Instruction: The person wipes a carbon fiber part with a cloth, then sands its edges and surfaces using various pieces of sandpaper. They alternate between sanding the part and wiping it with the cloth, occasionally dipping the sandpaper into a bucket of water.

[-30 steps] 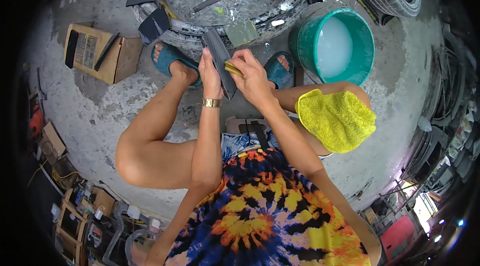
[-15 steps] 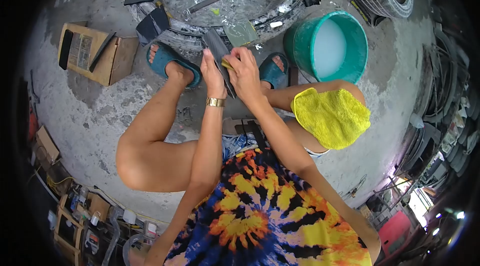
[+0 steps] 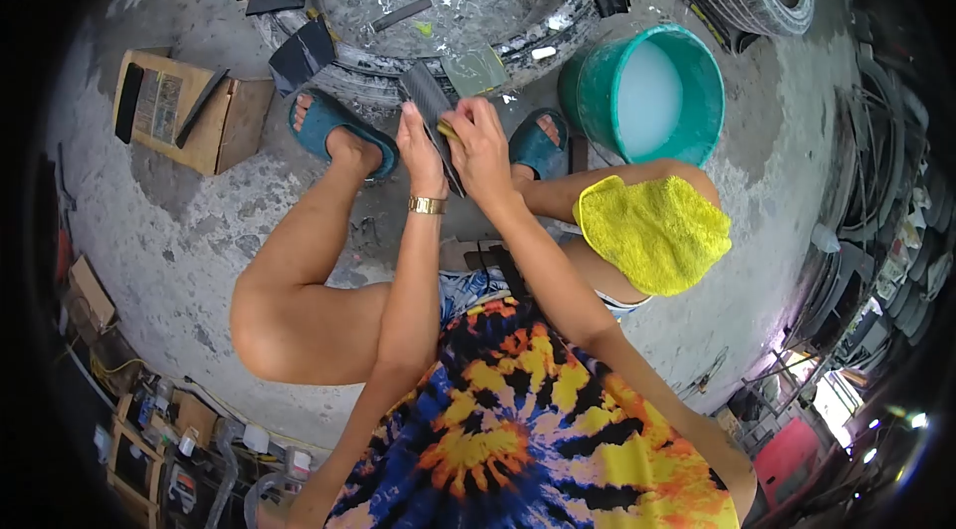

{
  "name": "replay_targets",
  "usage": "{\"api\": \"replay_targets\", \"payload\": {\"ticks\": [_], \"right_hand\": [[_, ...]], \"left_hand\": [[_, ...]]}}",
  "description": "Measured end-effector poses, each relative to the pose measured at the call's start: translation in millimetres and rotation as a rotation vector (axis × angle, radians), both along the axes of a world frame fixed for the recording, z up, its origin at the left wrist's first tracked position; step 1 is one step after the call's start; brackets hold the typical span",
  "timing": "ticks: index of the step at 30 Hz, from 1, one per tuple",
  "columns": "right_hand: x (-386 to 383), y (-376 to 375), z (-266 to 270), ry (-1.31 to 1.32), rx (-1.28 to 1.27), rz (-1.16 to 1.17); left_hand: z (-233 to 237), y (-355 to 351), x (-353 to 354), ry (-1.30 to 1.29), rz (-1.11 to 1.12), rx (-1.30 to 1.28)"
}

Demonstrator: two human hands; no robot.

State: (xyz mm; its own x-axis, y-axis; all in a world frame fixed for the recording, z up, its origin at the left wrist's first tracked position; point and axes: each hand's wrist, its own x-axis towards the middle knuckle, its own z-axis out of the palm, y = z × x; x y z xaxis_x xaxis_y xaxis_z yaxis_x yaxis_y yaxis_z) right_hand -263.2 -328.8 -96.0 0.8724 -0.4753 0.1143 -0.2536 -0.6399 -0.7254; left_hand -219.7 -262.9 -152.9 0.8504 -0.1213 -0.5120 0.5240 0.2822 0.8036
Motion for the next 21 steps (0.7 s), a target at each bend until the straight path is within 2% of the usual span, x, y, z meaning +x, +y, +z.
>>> {"api": "replay_targets", "payload": {"ticks": [8, 12, 14, 16, 21], "right_hand": [[-8, 3, 1, 0.017, -0.018, 0.001], [-23, 12, 6, -0.003, 0.033, 0.002], [-13, 7, 0, 0.016, 0.006, 0.009], [3, 3, 1, -0.014, -0.05, 0.012], [-22, 9, 8, 0.039, 0.012, 0.02]], "left_hand": [[-6, 2, -1, 0.025, 0.015, -0.073], [7, 0, 2, 0.068, 0.024, -0.049], [-2, 1, 5, 0.004, 0.008, -0.024], [1, 5, 2, 0.048, -0.023, -0.058], [8, 1, 4, 0.081, 0.008, -0.092]]}}
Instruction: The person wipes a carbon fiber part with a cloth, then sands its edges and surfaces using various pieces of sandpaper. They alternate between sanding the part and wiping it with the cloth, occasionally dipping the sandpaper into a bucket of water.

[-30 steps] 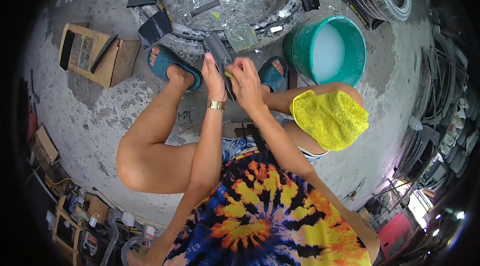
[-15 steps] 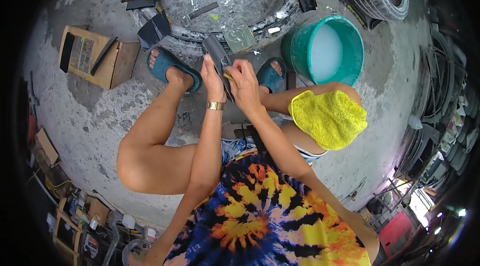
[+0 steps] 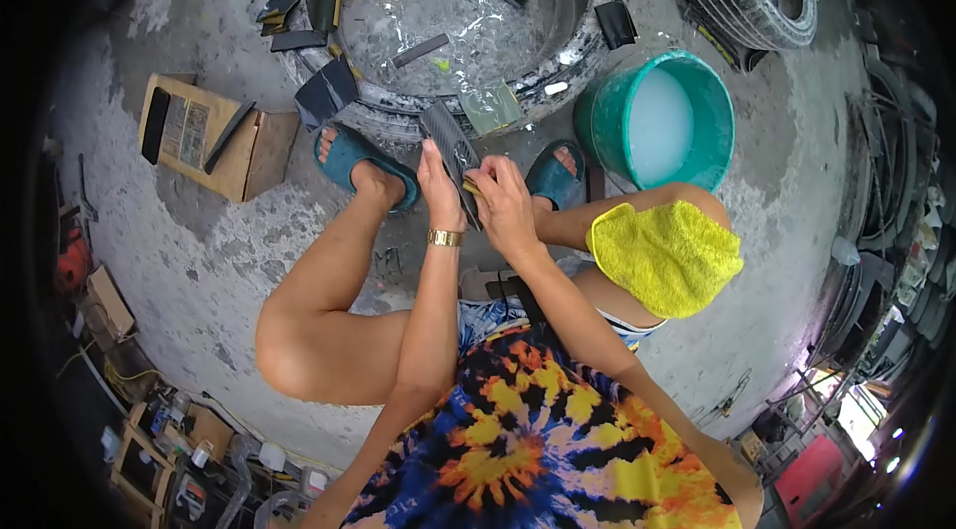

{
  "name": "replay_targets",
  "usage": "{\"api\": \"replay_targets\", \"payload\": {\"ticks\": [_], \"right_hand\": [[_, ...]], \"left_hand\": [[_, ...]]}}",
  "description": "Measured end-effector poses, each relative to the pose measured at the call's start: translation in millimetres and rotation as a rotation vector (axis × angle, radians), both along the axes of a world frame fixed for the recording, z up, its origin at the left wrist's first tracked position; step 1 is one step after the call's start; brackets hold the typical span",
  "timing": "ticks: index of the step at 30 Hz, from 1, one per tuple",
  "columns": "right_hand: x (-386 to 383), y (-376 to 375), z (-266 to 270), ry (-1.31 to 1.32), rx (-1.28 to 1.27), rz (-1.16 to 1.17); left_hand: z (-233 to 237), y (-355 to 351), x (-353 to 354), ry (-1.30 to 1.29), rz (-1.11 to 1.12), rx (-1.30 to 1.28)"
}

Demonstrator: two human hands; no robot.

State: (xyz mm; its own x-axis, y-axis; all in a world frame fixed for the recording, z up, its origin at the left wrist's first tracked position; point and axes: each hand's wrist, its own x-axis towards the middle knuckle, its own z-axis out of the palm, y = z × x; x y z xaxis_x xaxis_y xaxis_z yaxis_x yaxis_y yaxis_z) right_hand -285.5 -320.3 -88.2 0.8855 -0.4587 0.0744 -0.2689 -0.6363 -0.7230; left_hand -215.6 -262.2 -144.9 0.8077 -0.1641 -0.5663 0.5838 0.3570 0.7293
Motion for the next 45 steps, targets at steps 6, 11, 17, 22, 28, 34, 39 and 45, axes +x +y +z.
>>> {"api": "replay_targets", "payload": {"ticks": [6, 11, 17, 22, 28, 34, 39, 45], "right_hand": [[4, 0, -1, -0.056, -0.027, 0.012], [16, -6, -6, -0.059, -0.046, 0.019], [16, -9, -13, -0.039, -0.034, 0.023], [8, -21, 15, -0.049, 0.306, -0.119], [20, -23, 9, -0.023, 0.203, 0.02], [2, -8, -2, -0.048, 0.038, 0.061], [6, -5, -5, -0.073, 0.072, 0.016], [17, -8, -6, -0.074, 0.037, 0.016]], "left_hand": [[-6, 4, -2, 0.007, -0.02, -0.04], [-11, 7, -5, -0.008, -0.02, -0.057], [-7, 3, -1, -0.011, 0.008, -0.001], [12, 5, 1, 0.013, -0.014, -0.05], [5, 9, -1, 0.063, -0.04, -0.069], [6, 6, -3, -0.036, -0.036, 0.019], [0, 6, -4, 0.008, -0.016, -0.053], [3, 4, -6, -0.037, -0.009, 0.008]]}}
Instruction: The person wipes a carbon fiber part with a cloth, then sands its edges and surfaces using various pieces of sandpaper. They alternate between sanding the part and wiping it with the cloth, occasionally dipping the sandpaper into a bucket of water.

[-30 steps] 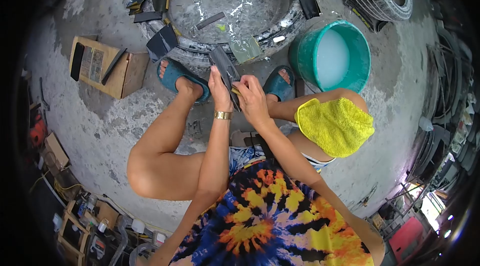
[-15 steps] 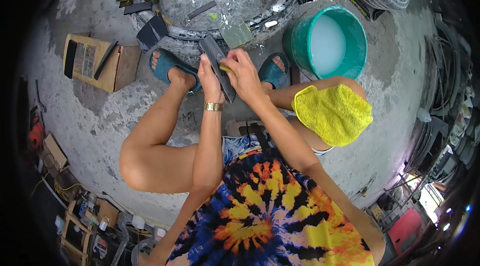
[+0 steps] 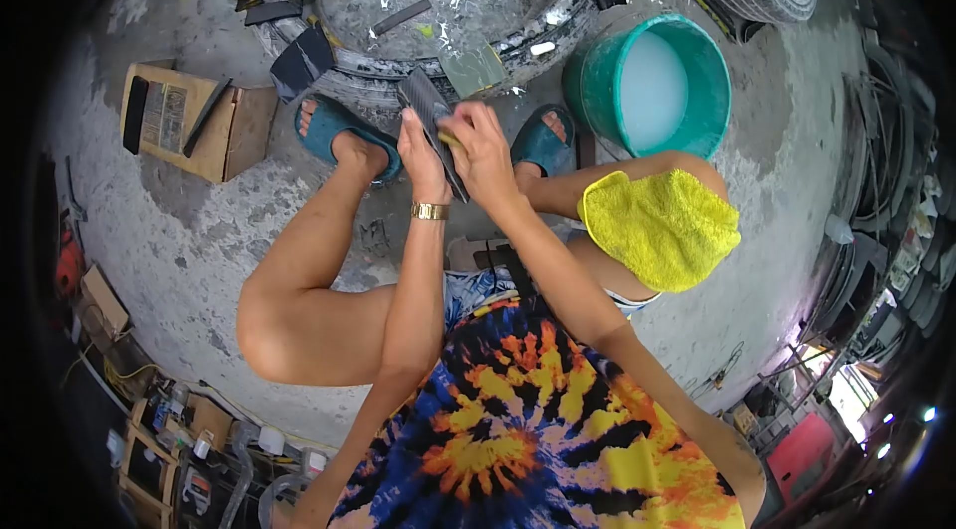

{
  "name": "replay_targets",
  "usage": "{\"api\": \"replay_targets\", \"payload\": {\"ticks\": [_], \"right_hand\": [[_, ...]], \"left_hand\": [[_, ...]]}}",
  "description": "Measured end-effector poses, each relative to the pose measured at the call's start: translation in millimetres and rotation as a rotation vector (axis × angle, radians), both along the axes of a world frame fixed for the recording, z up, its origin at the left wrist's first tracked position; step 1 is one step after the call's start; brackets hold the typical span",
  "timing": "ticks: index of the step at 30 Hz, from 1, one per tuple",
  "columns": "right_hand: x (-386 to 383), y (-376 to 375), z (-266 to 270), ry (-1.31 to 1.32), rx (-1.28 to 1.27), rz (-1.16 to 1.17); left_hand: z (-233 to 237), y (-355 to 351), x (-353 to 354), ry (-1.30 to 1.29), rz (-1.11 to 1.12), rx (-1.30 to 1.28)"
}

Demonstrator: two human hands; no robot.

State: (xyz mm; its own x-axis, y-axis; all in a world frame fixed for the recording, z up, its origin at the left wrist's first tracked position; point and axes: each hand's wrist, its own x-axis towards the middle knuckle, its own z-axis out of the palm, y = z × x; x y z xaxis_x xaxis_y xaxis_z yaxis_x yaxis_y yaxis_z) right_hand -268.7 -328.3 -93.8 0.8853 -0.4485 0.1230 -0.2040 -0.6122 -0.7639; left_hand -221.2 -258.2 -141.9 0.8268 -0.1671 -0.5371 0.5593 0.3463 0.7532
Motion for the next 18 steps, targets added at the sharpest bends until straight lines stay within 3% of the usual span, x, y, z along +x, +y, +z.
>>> {"api": "replay_targets", "payload": {"ticks": [18], "right_hand": [[-14, 1, 2, 0.02, -0.027, 0.045]], "left_hand": [[2, 0, 2, 0.006, 0.003, 0.025]]}}
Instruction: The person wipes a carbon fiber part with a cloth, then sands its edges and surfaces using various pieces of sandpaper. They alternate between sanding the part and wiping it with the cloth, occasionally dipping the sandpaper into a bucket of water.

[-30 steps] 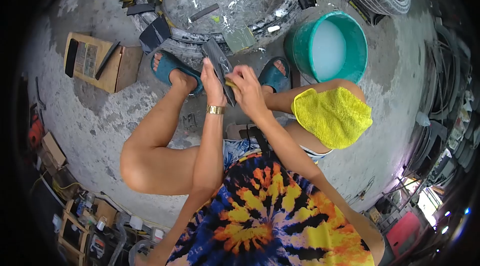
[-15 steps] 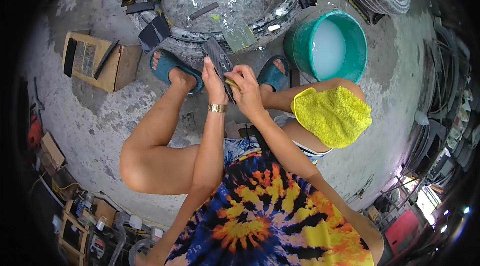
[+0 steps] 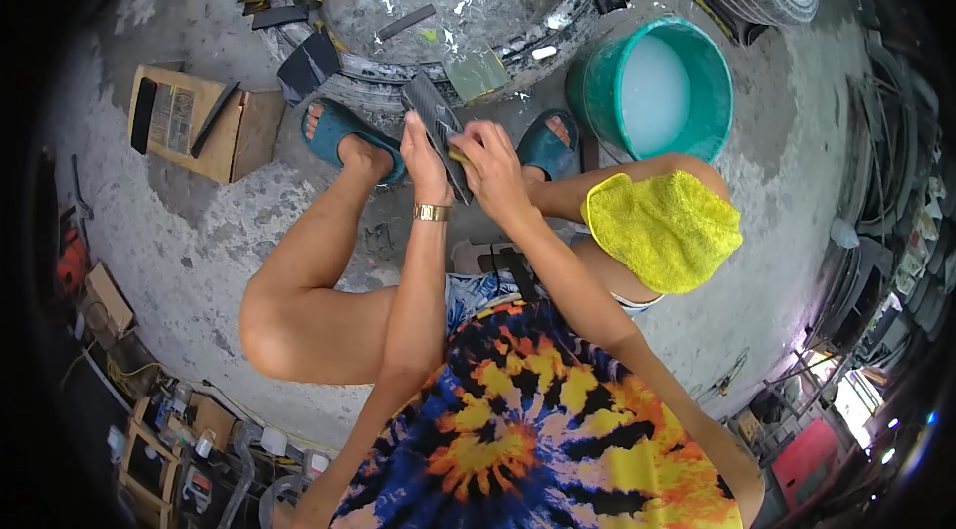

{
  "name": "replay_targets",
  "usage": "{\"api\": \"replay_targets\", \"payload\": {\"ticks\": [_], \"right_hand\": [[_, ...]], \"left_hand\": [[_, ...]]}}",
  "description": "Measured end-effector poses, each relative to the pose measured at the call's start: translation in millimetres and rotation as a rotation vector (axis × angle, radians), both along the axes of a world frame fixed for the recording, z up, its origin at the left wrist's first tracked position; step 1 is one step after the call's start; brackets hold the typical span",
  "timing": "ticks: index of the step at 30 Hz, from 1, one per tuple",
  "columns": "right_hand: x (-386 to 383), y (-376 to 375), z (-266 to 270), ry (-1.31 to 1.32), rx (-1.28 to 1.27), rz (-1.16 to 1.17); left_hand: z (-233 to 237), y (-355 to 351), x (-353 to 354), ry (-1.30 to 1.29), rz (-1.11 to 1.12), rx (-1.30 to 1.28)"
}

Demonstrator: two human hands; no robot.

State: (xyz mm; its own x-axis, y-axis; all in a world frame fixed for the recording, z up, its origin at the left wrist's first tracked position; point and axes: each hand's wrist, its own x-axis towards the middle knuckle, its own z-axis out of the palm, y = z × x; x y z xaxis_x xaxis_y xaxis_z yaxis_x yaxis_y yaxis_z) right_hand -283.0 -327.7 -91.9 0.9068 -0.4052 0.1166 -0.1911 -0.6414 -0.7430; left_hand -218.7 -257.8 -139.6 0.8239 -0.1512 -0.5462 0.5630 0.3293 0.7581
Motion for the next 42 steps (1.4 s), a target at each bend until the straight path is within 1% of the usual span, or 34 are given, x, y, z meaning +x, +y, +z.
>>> {"api": "replay_targets", "payload": {"ticks": [2, 4, 7, 9, 11, 13, 14, 16, 20, 21, 23, 26, 28, 30, 31, 33, 36, 38, 39, 40, 41, 42], "right_hand": [[-2, -2, -6, 0.013, -0.005, -0.003], [14, -7, -4, -0.022, -0.038, 0.027], [4, 0, -3, -0.023, 0.009, -0.014], [1, 2, -1, -0.022, 0.02, -0.027], [0, 1, -6, -0.003, 0.034, -0.043], [14, 3, -7, -0.007, 0.091, -0.134], [13, 6, -5, -0.013, 0.089, -0.13], [1, 16, -2, 0.041, 0.216, -0.205], [16, 5, -8, 0.0, 0.149, -0.226], [11, 8, -7, -0.002, 0.149, -0.222], [-2, 13, -4, 0.037, 0.23, -0.218], [17, 2, -4, 0.011, 0.188, -0.23], [6, 11, -4, 0.021, 0.208, -0.237], [5, 12, -5, 0.019, 0.226, -0.237], [3, 10, -5, 0.026, 0.213, -0.219], [4, 7, -6, 0.036, 0.197, -0.21], [9, 8, -8, -0.007, 0.161, -0.187], [-5, 14, -6, 0.073, 0.194, -0.193], [2, 9, -7, 0.012, 0.123, -0.154], [9, 4, -6, 0.02, 0.124, -0.164], [16, -2, -6, 0.029, 0.111, -0.128], [25, -7, -1, 0.028, 0.096, -0.086]], "left_hand": [[1, -1, 2, -0.007, 0.0, -0.02], [-4, 1, -2, 0.002, -0.009, -0.037], [-4, 0, -1, 0.006, 0.005, -0.089], [2, -5, 0, -0.017, 0.035, 0.041], [5, -7, 0, -0.027, 0.033, 0.01], [1, -5, -7, -0.03, 0.03, -0.016], [-1, -7, -4, -0.053, 0.039, 0.028], [-7, -7, -4, -0.073, 0.053, 0.073], [-14, -9, -10, -0.073, 0.049, 0.037], [-13, -9, -8, -0.077, 0.062, 0.021], [-17, -10, -6, -0.089, 0.072, 0.037], [-22, -10, -9, -0.086, 0.061, 0.05], [-13, -9, -6, -0.086, 0.057, 0.049], [-3, -12, -5, -0.089, 0.063, 0.111], [-8, -11, -5, -0.09, 0.062, 0.111], [-13, -10, -5, -0.077, 0.071, 0.013], [-2, -10, -4, -0.054, 0.069, 0.012], [-16, -9, -3, -0.068, 0.071, 0.06], [-21, -8, -3, -0.092, 0.056, 0.059], [-23, -5, -5, -0.108, 0.034, 0.06], [-26, -2, -6, -0.066, 0.022, -0.012], [-19, -3, -5, -0.068, 0.02, -0.013]]}}
